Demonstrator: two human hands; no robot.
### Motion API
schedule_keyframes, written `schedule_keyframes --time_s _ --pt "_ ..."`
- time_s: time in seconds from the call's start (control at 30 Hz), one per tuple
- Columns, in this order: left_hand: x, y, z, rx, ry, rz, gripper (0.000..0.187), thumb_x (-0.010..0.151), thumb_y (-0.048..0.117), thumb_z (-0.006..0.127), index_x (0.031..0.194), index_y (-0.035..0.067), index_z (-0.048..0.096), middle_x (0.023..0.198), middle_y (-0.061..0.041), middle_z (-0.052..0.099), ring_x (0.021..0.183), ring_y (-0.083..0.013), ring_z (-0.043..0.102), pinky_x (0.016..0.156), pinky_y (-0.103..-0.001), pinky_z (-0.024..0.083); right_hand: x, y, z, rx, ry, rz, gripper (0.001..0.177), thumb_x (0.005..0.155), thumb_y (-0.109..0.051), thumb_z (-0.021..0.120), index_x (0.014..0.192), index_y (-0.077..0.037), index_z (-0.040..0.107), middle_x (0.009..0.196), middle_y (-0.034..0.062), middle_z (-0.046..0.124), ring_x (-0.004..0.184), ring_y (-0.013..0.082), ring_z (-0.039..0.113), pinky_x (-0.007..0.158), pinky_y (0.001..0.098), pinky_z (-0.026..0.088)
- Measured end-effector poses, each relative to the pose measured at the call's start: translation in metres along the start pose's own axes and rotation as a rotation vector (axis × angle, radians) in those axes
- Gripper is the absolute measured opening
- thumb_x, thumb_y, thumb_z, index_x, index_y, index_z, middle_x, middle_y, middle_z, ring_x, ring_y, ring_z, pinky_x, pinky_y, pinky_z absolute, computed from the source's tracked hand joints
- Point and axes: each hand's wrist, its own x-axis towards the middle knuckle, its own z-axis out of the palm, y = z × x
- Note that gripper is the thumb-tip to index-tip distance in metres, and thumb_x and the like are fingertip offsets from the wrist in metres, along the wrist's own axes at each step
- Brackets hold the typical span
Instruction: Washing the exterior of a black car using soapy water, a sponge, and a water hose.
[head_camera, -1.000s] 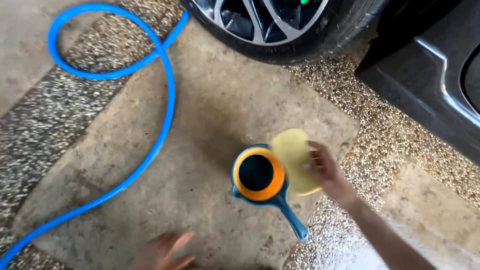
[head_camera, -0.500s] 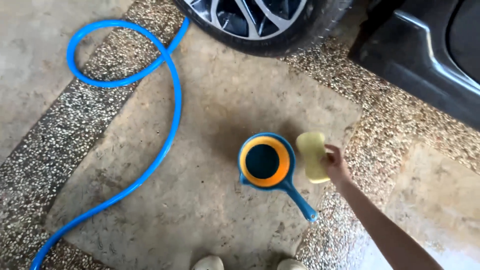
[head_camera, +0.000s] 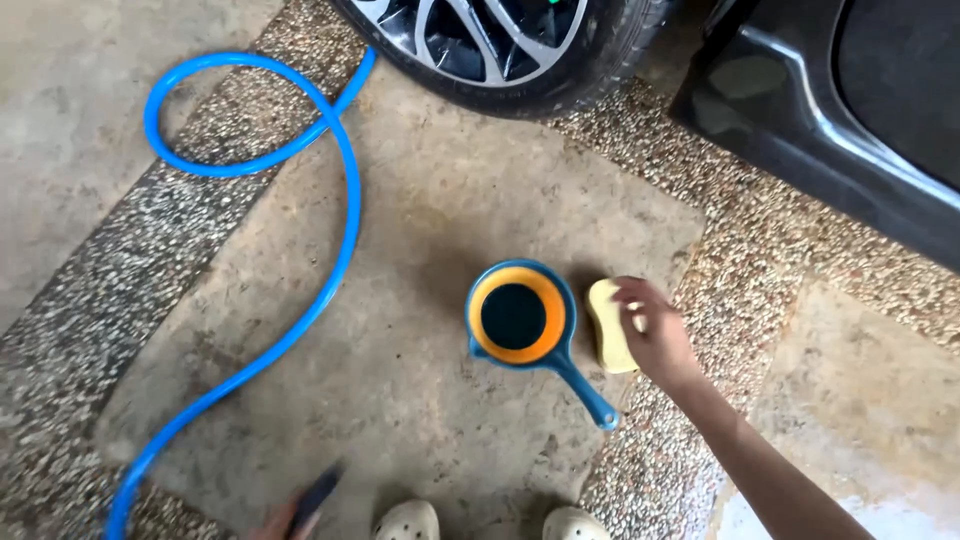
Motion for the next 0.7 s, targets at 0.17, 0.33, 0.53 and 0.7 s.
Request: schedule_keyframes --time_s 0.17,0.33,0.53,0.7 --pt "0.146 0.312 -0.120 0.002 -0.350 -0.112 0.041 0.100 0.049 0.051 0.114 0.011 0.063 0.072 -0.017 0.070 0.065 -0.0357 0.071 0.061 -0.050 0.051 0.016 -0.124 -0.012 0.202 -0.585 -0.338 0.038 0.098 -0.010 0.060 0.135 -0.012 0.064 0.133 0.0100 0.064 0.125 0.0302 0.059 0.100 0.0398 0.052" --pt "0.214 0.392 -0.112 -0.198 -0.478 -0.063 0.038 0.103 0.042 0.050 0.111 0.006 0.058 0.063 -0.009 0.063 0.048 -0.0209 0.064 0.048 -0.040 0.052 0.036 -0.126 -0.006 0.190 -0.825 -0.504 0.041 0.097 -0.008 0.057 0.137 -0.009 0.061 0.133 0.0128 0.063 0.128 0.0302 0.055 0.108 0.0412 0.043" --pt "0.233 0.394 -0.100 -0.326 -0.558 -0.102 0.038 0.105 0.040 0.046 0.108 0.005 0.057 0.064 -0.003 0.058 0.045 -0.0145 0.055 0.042 -0.035 0.046 0.027 -0.109 -0.005 0.056 -0.821 -0.538 0.046 0.089 -0.005 0.058 0.134 -0.010 0.063 0.125 0.0105 0.067 0.119 0.0303 0.062 0.100 0.0412 0.049" --pt "0.227 0.377 -0.107 -0.805 -0.709 -0.489 0.039 0.106 0.047 0.045 0.108 0.010 0.057 0.068 0.004 0.047 0.046 -0.0079 0.043 0.043 -0.028 0.042 0.012 -0.083 0.033 -0.022 -0.510 -0.860 0.043 0.086 -0.007 0.066 0.129 -0.006 0.063 0.121 0.0091 0.069 0.115 0.0296 0.068 0.096 0.0392 0.055"
